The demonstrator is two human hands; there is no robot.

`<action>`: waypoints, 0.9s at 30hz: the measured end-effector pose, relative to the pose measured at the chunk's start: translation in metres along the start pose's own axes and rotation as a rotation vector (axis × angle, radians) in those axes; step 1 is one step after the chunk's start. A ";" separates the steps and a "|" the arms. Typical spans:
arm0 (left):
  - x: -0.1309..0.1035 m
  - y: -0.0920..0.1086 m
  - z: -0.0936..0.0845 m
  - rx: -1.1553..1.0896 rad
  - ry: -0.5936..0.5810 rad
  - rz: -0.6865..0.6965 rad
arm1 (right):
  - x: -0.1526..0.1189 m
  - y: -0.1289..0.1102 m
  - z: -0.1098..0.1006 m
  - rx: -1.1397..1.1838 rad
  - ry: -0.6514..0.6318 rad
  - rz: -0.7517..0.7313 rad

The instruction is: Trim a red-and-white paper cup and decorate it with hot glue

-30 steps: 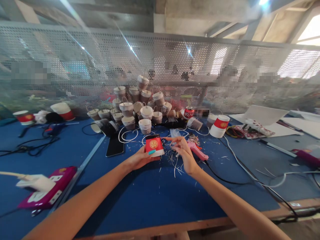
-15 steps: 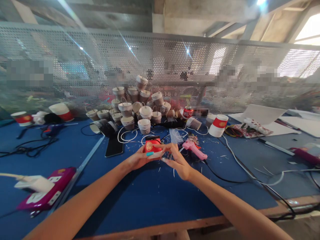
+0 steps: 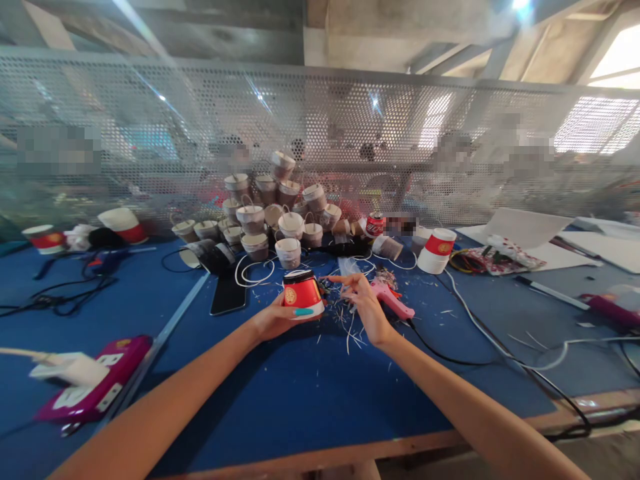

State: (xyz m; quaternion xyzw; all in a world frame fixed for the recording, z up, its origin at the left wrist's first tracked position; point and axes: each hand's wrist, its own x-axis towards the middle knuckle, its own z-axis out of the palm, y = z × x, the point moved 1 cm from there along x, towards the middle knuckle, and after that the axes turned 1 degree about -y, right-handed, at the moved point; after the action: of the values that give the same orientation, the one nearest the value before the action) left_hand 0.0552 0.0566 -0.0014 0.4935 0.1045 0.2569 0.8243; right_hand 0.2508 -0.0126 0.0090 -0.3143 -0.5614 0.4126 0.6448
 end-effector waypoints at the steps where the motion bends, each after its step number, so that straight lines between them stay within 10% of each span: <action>1: 0.000 0.000 -0.001 -0.004 -0.006 0.002 | 0.000 0.000 -0.001 -0.008 0.048 -0.011; 4: 0.001 -0.001 -0.003 -0.029 -0.029 0.021 | -0.004 -0.006 0.001 -0.016 0.102 -0.077; 9: 0.000 -0.003 -0.007 -0.054 -0.068 0.028 | -0.012 -0.016 0.012 -0.109 -0.202 -0.033; 17: 0.002 -0.004 -0.004 0.156 0.067 -0.003 | -0.014 -0.023 0.017 -0.352 -0.345 0.009; 27: -0.001 -0.001 -0.003 0.088 0.053 -0.016 | -0.004 -0.010 0.003 -0.281 -0.142 0.014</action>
State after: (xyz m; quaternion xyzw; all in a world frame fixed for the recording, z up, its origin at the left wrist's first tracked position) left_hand 0.0536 0.0584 -0.0035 0.5214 0.1415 0.2584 0.8009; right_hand 0.2496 -0.0210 0.0162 -0.3756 -0.6555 0.3556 0.5503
